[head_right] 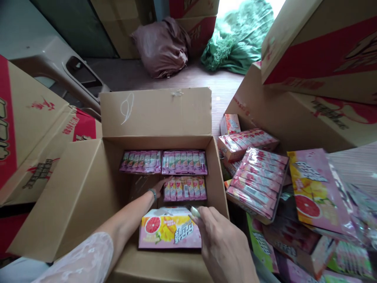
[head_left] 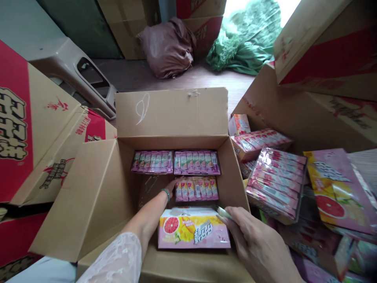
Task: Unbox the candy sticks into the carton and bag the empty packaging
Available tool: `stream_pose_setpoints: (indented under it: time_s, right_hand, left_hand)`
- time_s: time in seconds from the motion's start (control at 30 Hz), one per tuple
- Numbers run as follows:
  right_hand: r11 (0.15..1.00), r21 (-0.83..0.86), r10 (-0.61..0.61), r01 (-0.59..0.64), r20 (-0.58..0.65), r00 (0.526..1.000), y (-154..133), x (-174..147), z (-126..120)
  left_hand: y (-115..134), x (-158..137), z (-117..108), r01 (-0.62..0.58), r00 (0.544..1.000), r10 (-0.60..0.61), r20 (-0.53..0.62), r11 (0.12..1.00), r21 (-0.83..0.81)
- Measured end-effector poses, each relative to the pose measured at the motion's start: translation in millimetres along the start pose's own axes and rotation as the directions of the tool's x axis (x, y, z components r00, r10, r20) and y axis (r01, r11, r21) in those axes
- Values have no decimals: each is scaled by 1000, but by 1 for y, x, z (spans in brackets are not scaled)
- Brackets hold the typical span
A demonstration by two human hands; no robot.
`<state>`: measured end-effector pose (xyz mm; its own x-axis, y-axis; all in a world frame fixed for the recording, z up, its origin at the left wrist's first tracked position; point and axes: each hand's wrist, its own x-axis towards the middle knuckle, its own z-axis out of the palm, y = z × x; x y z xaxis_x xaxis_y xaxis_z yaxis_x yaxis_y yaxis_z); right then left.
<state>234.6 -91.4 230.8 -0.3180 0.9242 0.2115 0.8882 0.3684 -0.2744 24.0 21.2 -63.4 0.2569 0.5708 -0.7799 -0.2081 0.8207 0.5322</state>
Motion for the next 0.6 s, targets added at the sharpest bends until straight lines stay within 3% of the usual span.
stream_pose_setpoints:
  time_s: [0.2,0.4,0.47,0.53,0.6]
  right_hand:
    - [1000,-9,19,-19,30,999,-2,4,-2]
    - [995,-71,63,-66,-46,997,-1,13,-10]
    - [992,-71,100,-106,-92,991,0,14,-14]
    - [986,-26,158,-163,-147,976,1,14,-20]
    - [974,69,226,-216,-218,950,2,13,-28]
  left_hand:
    - [12,-30,9,-12,1000,11,18,999,42]
    - [55,-105,28,-191,975,208,-82,965,178]
    - [73,-145,32,-326,925,359,-126,918,226]
    - [88,-193,35,-486,838,526,-142,839,243]
    - [93,-241,35,-607,775,626,-83,775,173]
